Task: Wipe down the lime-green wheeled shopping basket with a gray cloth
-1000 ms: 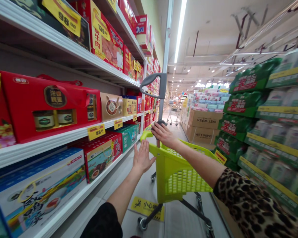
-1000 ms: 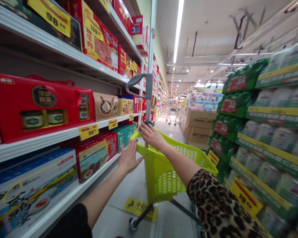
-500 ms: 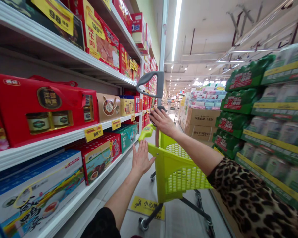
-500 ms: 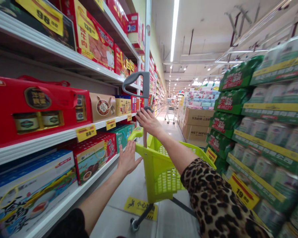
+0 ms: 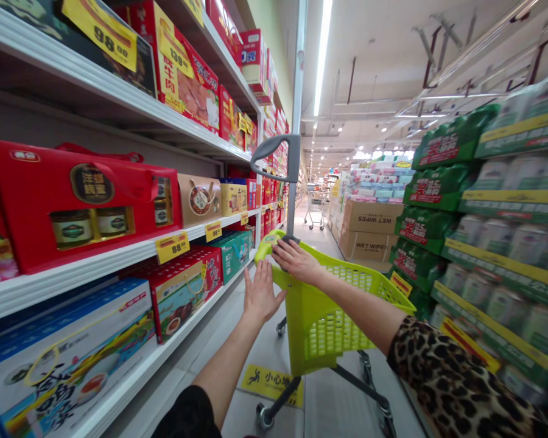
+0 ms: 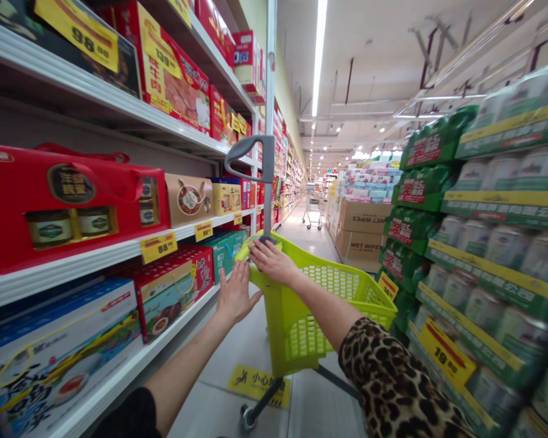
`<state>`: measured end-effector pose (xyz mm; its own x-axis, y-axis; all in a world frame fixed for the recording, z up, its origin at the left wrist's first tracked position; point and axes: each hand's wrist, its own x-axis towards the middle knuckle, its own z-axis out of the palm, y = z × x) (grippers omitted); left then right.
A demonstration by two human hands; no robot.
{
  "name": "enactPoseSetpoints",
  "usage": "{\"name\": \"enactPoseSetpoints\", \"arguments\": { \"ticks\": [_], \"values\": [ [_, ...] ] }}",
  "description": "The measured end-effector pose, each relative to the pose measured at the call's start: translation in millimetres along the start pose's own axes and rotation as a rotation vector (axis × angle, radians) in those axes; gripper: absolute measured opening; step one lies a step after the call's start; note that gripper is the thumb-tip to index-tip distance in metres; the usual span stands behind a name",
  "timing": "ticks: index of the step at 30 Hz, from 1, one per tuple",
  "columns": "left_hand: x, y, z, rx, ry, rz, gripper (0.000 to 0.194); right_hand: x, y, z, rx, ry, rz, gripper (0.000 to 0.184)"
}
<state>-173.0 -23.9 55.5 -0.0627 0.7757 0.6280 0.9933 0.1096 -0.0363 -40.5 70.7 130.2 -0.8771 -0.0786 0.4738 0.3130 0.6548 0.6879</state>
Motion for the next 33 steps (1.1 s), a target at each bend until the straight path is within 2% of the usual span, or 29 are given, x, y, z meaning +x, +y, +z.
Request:
{"name": "enactPoseSetpoints", "arguments": {
  "ticks": [2,6,9,12,20,23,28,30,33],
  "values": [
    [-1,1,0.5,0.016,0.013,0.002,0.074,15,17,-13,-0.012,0.007,0.012,0.046],
    [-5,1,2.1,0.034,0.015,0.015,0.074,50,55,-43,-0.035,0.067,0.2,0.047],
    [-7,0,3.2,0.028,0.016,0.026,0.074,55,64,-48,-0.009,0.077,0.228,0.048],
    [-6,-1,2.9,0.019,0.022,0.035,0.072,37,49,-37,0.008,0.07,0.185,0.045],
    [-4,4,0.8,0.027,0.02,0.042,0.071,-31,-26,6,0.085,0.017,0.088,0.04],
    [-3,1,-4.6,0.033,-0.002,0.064,0.073,-48,-38,11,0.138,0.059,0.135,0.038],
    [12,-19,-21.4,0.014,-0.115,0.197,0.073,-69,-48,14,0.187,0.22,0.383,0.036],
    [18,-23,-23.7,0.008,-0.171,0.206,0.073,-75,-57,18,0.209,0.191,0.323,0.037],
    [20,-23,-20.6,0.005,-0.177,0.166,0.074,-82,-70,30,0.216,0.07,0.137,0.037]
  ]
}}
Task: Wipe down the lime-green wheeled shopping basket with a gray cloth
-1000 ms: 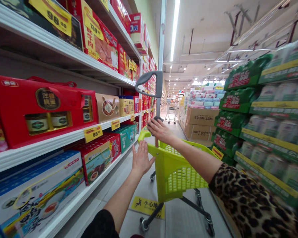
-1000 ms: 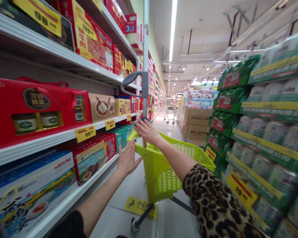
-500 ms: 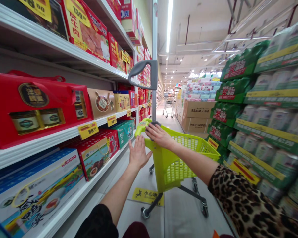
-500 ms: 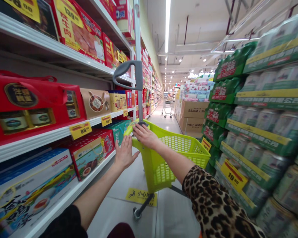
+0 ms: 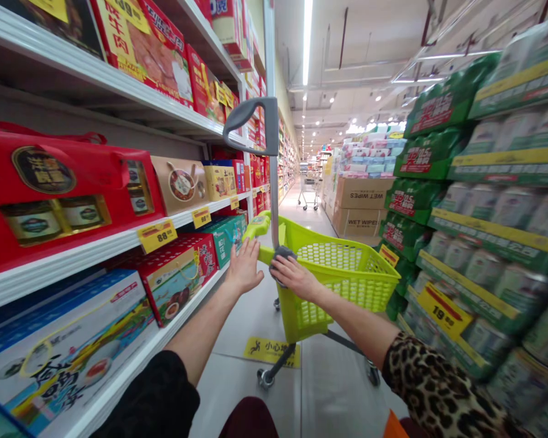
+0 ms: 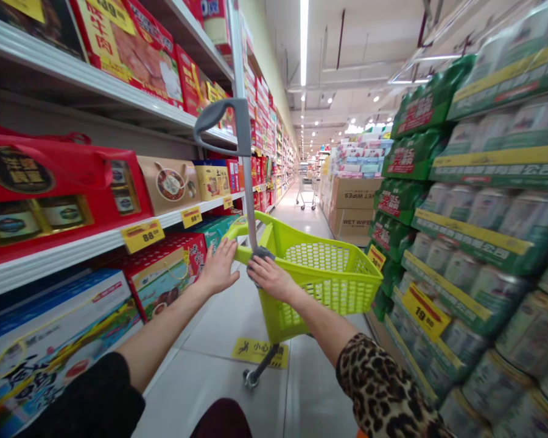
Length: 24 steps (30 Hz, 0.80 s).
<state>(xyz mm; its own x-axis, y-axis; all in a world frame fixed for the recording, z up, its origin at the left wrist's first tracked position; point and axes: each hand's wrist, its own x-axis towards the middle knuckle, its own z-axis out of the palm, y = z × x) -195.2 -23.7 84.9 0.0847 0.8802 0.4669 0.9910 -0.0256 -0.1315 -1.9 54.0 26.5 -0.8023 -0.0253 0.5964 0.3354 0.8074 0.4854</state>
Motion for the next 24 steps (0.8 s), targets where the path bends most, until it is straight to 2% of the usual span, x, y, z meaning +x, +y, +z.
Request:
{"name": "enactPoseSetpoints", "arguments": {
  "ticks": [8,11,14,16,19,21,24],
  "values": [
    [-4,4,5.7,-0.034,0.032,-0.015,0.075,-41,-32,47,0.094,-0.231,-0.222,0.03],
    [-4,3,6.2,-0.053,0.045,-0.013,0.074,-44,-37,50,0.13,-0.296,-0.3,0.028],
    [-4,3,8.6,-0.062,0.065,-0.011,0.072,-23,-23,36,0.102,-0.239,-0.323,0.029],
    [-5,4,10.7,-0.068,0.085,-0.013,0.071,-3,-7,23,0.042,-0.16,-0.24,0.034],
    [-6,7,13.0,-0.074,0.109,-0.025,0.071,12,11,14,0.024,-0.126,-0.271,0.037],
    [-8,9,13.7,-0.076,0.111,-0.037,0.072,4,9,20,0.035,-0.132,-0.273,0.036],
    [-9,13,14.2,-0.069,0.111,-0.055,0.073,-34,-14,44,0.089,-0.172,-0.253,0.035]
  ]
}}
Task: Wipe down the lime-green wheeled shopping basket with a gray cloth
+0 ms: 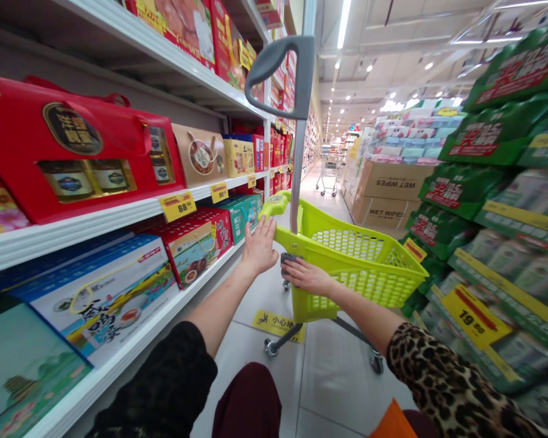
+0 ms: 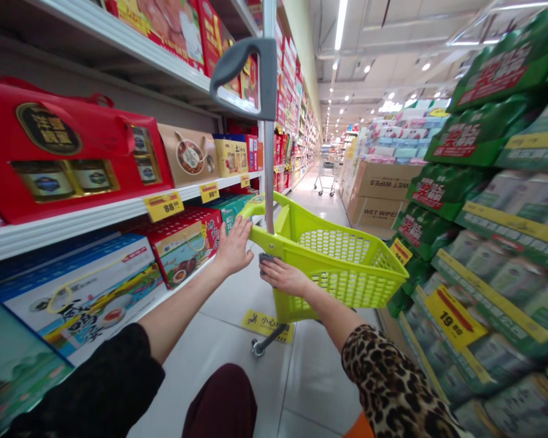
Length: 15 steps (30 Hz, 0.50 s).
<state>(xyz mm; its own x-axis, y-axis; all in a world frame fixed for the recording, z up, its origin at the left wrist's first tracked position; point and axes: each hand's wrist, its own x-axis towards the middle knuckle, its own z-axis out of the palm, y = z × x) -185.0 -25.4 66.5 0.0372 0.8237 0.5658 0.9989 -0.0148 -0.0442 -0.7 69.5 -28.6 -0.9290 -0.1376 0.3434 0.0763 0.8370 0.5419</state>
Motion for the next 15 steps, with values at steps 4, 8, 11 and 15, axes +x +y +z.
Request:
{"name": "enactPoseSetpoints", "arguments": {
  "ticks": [4,8,11,15],
  "values": [
    [0,2,-0.3,0.03,-0.002,0.001,0.074,-36,-48,43,0.164,-0.139,-0.001,0.034],
    [-1,-1,1.5,0.028,0.008,0.04,0.075,-34,-54,38,0.192,-0.124,0.026,0.034],
    [-12,-4,13.1,0.001,0.076,-0.037,0.076,-9,-25,4,0.094,0.041,0.078,0.038],
    [-45,-4,41.5,-0.019,-0.002,-0.183,0.077,12,12,-30,-0.027,0.132,0.106,0.037]
  ]
}}
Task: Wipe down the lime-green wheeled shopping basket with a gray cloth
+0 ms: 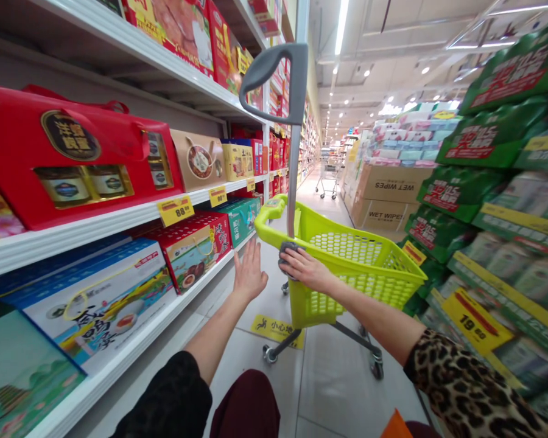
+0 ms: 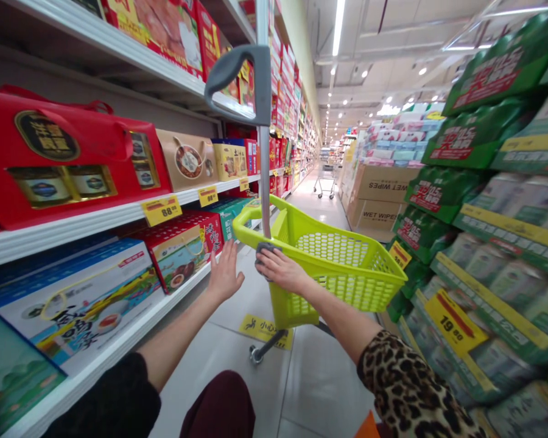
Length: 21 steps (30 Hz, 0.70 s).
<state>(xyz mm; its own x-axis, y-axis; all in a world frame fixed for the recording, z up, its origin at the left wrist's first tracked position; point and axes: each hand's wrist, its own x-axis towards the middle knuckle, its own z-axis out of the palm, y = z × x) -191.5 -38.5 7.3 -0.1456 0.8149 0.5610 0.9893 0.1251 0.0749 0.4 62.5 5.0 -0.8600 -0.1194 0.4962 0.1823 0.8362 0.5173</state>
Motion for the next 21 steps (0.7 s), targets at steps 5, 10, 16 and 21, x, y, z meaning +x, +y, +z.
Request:
{"name": "enactPoseSetpoints", "arguments": {
  "ticks": [5,10,16,21],
  "values": [
    [-27,3,18.3,0.028,-0.16,0.054,0.077,-36,-21,21,0.067,-0.191,-0.033,0.035],
    [-25,9,13.9,0.038,-0.22,0.145,0.079,-71,-53,44,0.176,-0.367,-0.018,0.03],
    [-11,5,12.1,0.037,-0.28,0.084,0.08,-5,-14,8,0.046,-0.127,0.059,0.039],
    [-2,5,14.6,0.074,-0.372,0.061,0.082,51,13,0,-0.031,-0.008,0.116,0.041]
  ]
}}
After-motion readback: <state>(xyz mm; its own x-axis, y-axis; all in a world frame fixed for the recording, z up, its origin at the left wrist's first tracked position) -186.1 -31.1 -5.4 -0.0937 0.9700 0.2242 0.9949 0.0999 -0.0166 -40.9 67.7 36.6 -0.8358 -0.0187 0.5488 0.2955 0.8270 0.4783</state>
